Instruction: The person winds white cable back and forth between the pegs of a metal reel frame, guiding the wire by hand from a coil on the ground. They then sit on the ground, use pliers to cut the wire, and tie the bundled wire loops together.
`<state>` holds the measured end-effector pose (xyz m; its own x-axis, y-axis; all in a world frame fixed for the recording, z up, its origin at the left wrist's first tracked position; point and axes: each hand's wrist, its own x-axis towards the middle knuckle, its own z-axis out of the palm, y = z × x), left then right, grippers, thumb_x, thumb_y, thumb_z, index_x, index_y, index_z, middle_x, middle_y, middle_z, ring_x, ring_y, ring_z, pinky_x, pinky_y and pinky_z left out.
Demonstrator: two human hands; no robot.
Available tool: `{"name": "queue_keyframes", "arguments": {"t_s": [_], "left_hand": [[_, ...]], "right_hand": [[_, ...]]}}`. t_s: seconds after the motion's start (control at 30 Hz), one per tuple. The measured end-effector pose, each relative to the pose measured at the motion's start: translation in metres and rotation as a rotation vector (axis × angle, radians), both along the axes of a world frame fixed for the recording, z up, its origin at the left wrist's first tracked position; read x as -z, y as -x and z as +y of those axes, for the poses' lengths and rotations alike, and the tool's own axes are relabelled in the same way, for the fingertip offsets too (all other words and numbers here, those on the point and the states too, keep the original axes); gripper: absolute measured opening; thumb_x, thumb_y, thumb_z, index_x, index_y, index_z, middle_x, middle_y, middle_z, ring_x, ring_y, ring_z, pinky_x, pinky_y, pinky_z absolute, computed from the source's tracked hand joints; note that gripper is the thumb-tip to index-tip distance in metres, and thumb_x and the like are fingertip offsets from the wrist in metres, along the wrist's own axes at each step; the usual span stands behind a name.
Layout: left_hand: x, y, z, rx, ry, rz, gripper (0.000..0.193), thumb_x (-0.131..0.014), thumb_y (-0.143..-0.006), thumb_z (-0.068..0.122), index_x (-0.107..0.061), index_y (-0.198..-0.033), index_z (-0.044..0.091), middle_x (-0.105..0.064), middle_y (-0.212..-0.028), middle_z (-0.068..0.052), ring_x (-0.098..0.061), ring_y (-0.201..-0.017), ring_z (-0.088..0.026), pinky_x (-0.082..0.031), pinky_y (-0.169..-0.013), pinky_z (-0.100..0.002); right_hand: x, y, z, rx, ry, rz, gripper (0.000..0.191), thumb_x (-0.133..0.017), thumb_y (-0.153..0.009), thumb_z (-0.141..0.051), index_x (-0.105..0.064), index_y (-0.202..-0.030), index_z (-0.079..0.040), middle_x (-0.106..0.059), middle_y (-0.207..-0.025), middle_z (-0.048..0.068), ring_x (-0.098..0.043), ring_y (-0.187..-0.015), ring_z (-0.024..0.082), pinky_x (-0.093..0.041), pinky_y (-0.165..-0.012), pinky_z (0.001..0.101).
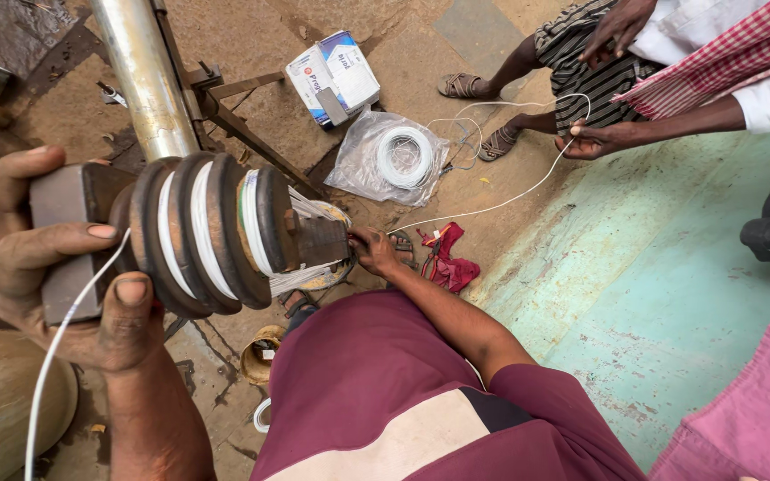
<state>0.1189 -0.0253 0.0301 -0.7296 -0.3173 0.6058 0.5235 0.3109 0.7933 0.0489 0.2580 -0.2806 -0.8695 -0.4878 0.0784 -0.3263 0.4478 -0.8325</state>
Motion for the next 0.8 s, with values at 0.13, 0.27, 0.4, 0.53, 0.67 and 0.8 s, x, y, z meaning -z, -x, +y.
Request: {"name": "queue_keyframes", "arguments": {"t_s": [0.13, 0.27, 0.4, 0.53, 0.67, 0.8], "left_hand": [[-0.005, 0.003, 0.015, -0.045, -0.010, -0.025, 0.046, -0.088, -0.090, 0.049, -0.071, -0.106, 0.010, -0.056, -0.143, -0.012, -0.058, -0.119, -0.017, -0.053, -0.101, -0.029], [-0.013, 0.018, 0.019, -0.054, -0.012, -0.018, 0.047, -0.087, -0.088, 0.051, -0.070, -0.106, 0.011, -0.056, -0.140, -0.012, -0.058, -0.116, -0.016, -0.050, -0.094, -0.028], [-0.013, 0.035, 0.020, -0.093, 0.029, -0.013, 0.046, -0.084, -0.088, 0.051, -0.070, -0.106, 0.010, -0.057, -0.140, -0.012, -0.056, -0.120, -0.017, -0.046, -0.099, -0.032], [-0.006, 0.053, 0.017, -0.089, 0.004, 0.015, 0.045, -0.086, -0.090, 0.048, -0.072, -0.105, 0.009, -0.059, -0.139, -0.011, -0.055, -0.127, -0.019, -0.045, -0.111, -0.037], [0.000, 0.067, 0.015, -0.094, 0.041, 0.038, 0.042, -0.085, -0.094, 0.044, -0.073, -0.105, 0.005, -0.061, -0.141, -0.011, -0.055, -0.129, -0.020, -0.044, -0.113, -0.037], [0.001, 0.085, 0.009, -0.107, 0.037, 0.035, 0.042, -0.084, -0.091, 0.044, -0.073, -0.105, 0.005, -0.060, -0.142, -0.013, -0.059, -0.127, -0.022, -0.046, -0.107, -0.037]], "right_hand": [[0.007, 0.001, 0.003, -0.055, 0.045, -0.001, 0.019, -0.067, -0.088, -0.007, -0.071, -0.106, -0.002, -0.071, -0.096, 0.017, -0.067, -0.092, 0.038, -0.053, -0.083, 0.0461], [0.011, -0.002, 0.005, -0.070, 0.069, 0.030, 0.009, -0.066, -0.085, -0.003, -0.065, -0.093, 0.001, -0.064, -0.089, 0.019, -0.063, -0.089, 0.040, -0.051, -0.080, 0.0473], [0.011, 0.000, 0.006, -0.028, -0.006, 0.023, 0.008, -0.065, -0.083, -0.003, -0.063, -0.089, 0.002, -0.063, -0.088, 0.020, -0.063, -0.090, 0.041, -0.049, -0.077, 0.0487], [0.010, 0.005, 0.004, -0.009, -0.110, -0.009, 0.013, -0.068, -0.081, -0.008, -0.068, -0.090, 0.001, -0.067, -0.087, 0.020, -0.065, -0.087, 0.041, -0.051, -0.079, 0.0483], [0.002, -0.004, 0.013, -0.102, -0.205, -0.152, 0.017, -0.068, -0.085, -0.012, -0.074, -0.099, -0.003, -0.071, -0.092, 0.020, -0.068, -0.083, 0.040, -0.053, -0.079, 0.0475], [-0.028, -0.021, 0.035, -0.232, -0.246, 0.033, 0.022, -0.068, -0.078, -0.009, -0.075, -0.097, -0.002, -0.072, -0.089, 0.019, -0.067, -0.079, 0.040, -0.052, -0.082, 0.0493]]}}
